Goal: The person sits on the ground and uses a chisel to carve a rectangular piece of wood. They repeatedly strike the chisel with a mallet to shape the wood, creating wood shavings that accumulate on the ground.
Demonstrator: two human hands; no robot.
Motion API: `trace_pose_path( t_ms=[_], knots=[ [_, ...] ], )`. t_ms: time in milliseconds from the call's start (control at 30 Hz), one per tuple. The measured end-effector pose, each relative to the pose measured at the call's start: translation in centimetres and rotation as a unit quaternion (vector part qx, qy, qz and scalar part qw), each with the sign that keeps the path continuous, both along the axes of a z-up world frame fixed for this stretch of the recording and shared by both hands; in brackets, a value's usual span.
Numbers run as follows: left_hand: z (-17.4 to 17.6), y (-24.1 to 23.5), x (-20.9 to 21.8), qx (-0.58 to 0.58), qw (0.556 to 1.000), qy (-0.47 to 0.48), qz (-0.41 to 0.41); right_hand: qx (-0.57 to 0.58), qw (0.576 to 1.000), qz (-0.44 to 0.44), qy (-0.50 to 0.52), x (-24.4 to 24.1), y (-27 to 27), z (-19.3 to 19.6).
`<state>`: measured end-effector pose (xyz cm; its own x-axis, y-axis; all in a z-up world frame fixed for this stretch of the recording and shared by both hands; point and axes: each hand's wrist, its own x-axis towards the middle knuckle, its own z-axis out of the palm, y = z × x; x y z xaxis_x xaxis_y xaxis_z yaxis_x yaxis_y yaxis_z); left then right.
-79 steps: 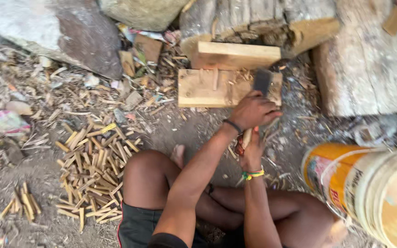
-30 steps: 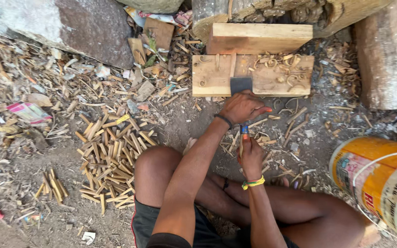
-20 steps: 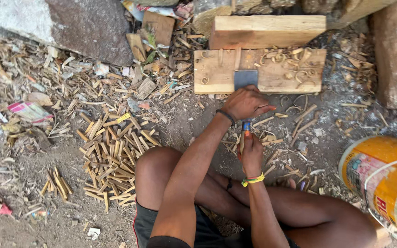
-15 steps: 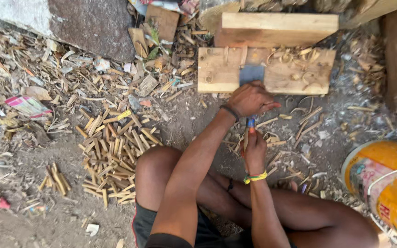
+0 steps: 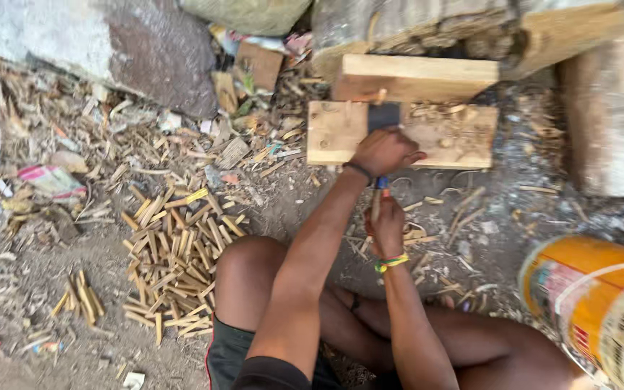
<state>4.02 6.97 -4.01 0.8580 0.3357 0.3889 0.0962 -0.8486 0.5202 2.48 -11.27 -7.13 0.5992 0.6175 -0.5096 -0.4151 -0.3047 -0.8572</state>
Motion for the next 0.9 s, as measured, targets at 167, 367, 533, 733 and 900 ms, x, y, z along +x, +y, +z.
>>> trace_pose_path(
  t_ms=[167, 367, 533, 733, 900],
  knots=[
    [2.8, -3.7, -4.2, -0.047, 0.995, -0.09, -0.006, 0.104, 0.984, -0.044, 0.136, 1.8, -1.2, 0.6],
    [7.5, -11.2, -12.7, -0.075, 0.982, -0.16, 0.064, 0.332, 0.912, -0.069, 0.231, 4.0, -7.4, 7.9],
    [8.4, -16.3, -19.3, -0.141, 0.977, -0.136, 0.084, 0.329, 0.93, -0.12, 0.111, 0.7, -18.3, 16.0],
    [11.8, -21.1, -24.1, -0.012, 0.979, -0.178, 0.095, 0.34, 0.929, -0.101, -0.102, -4.1, -28.3, 19.1],
    [11.0, -23.2, -32.7, -0.045, 0.958, -0.185, 0.217, 0.309, 0.918, -0.168, -0.181, -5.7, -34.3, 18.3]
  ],
)
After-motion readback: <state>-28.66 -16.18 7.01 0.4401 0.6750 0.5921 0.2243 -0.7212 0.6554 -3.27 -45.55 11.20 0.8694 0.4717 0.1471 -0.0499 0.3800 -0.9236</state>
